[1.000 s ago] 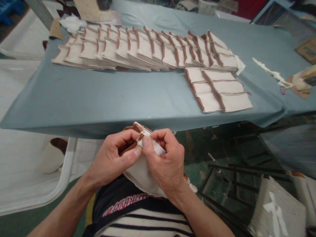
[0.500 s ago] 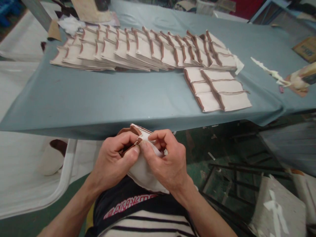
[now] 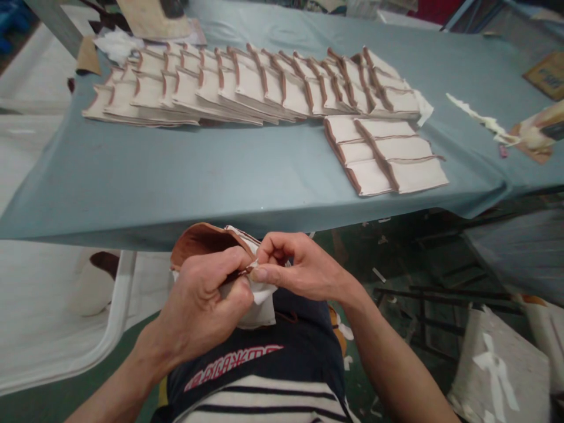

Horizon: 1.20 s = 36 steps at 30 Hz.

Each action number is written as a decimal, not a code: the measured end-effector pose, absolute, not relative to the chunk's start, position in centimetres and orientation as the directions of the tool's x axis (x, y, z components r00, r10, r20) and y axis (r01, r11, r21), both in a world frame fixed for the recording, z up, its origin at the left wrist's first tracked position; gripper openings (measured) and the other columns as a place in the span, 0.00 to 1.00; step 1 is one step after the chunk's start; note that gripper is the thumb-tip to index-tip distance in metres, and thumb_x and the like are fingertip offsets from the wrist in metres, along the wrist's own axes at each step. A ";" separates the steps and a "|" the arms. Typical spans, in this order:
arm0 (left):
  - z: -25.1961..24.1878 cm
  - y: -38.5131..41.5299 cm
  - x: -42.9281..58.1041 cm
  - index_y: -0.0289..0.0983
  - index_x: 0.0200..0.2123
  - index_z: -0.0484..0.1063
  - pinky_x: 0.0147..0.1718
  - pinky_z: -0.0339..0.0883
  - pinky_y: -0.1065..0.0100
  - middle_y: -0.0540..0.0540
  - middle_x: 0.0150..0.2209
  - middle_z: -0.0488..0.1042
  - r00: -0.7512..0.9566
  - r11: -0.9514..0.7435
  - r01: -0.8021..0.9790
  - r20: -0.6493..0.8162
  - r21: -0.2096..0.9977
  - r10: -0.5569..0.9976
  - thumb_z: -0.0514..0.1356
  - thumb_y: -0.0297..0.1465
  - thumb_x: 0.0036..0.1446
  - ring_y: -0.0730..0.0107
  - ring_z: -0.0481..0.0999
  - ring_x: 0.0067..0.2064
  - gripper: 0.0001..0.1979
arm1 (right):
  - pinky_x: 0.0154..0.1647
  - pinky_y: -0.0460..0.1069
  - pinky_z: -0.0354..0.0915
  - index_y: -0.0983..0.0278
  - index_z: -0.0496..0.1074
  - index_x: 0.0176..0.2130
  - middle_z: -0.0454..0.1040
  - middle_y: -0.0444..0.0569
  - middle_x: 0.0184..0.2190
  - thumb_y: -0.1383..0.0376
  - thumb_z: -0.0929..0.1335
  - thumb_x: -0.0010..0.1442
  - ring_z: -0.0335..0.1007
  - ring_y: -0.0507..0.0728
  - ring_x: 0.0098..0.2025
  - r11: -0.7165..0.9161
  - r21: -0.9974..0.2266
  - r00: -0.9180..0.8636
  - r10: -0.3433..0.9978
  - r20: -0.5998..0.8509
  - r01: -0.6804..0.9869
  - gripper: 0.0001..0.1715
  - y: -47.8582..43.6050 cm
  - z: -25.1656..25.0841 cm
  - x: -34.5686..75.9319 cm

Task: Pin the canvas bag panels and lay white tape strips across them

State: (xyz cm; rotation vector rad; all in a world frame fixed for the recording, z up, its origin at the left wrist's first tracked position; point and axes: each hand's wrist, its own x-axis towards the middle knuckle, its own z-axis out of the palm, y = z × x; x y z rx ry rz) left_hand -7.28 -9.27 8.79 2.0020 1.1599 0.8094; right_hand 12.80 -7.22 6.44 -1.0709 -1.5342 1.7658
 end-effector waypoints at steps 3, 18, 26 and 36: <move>8.2 -9.2 -7.0 0.38 0.24 0.69 0.24 0.60 0.73 0.54 0.22 0.69 0.441 -0.291 0.377 0.106 0.879 0.891 0.52 0.27 0.61 0.75 0.68 0.24 0.13 | 0.25 0.43 0.60 0.63 0.71 0.31 0.70 0.37 0.22 0.42 0.80 0.56 0.62 0.48 0.23 -0.290 -0.957 -0.654 0.725 -0.214 -0.007 0.31 -6.4 4.9 12.9; 9.3 -6.5 -7.4 0.40 0.26 0.65 0.29 0.61 0.68 0.53 0.27 0.67 0.577 -0.153 0.275 -0.036 0.949 0.816 0.52 0.32 0.57 0.69 0.65 0.29 0.08 | 0.20 0.44 0.55 0.59 0.62 0.26 0.60 0.36 0.18 0.30 0.66 0.64 0.52 0.49 0.19 -0.114 -0.991 -0.572 0.818 -0.056 -0.067 0.39 -6.5 3.7 11.8; 11.9 -5.7 -8.7 0.38 0.26 0.70 0.28 0.63 0.73 0.53 0.29 0.73 0.598 -0.201 0.280 -0.006 0.939 0.801 0.55 0.26 0.58 0.72 0.69 0.29 0.09 | 0.36 0.49 0.71 0.60 0.71 0.34 0.76 0.44 0.28 0.43 0.70 0.68 0.72 0.54 0.30 0.251 -0.967 -0.131 0.961 0.245 0.031 0.25 -5.3 6.2 13.4; 13.5 -6.7 -9.3 0.38 0.25 0.70 0.23 0.56 0.74 0.56 0.22 0.68 0.564 -0.292 0.404 0.016 0.867 0.825 0.54 0.28 0.56 0.77 0.64 0.24 0.09 | 0.51 0.54 0.68 0.59 0.68 0.30 0.68 0.39 0.24 0.52 0.72 0.67 0.66 0.54 0.29 0.788 -0.559 -0.649 0.571 0.504 0.260 0.20 -4.1 10.9 12.6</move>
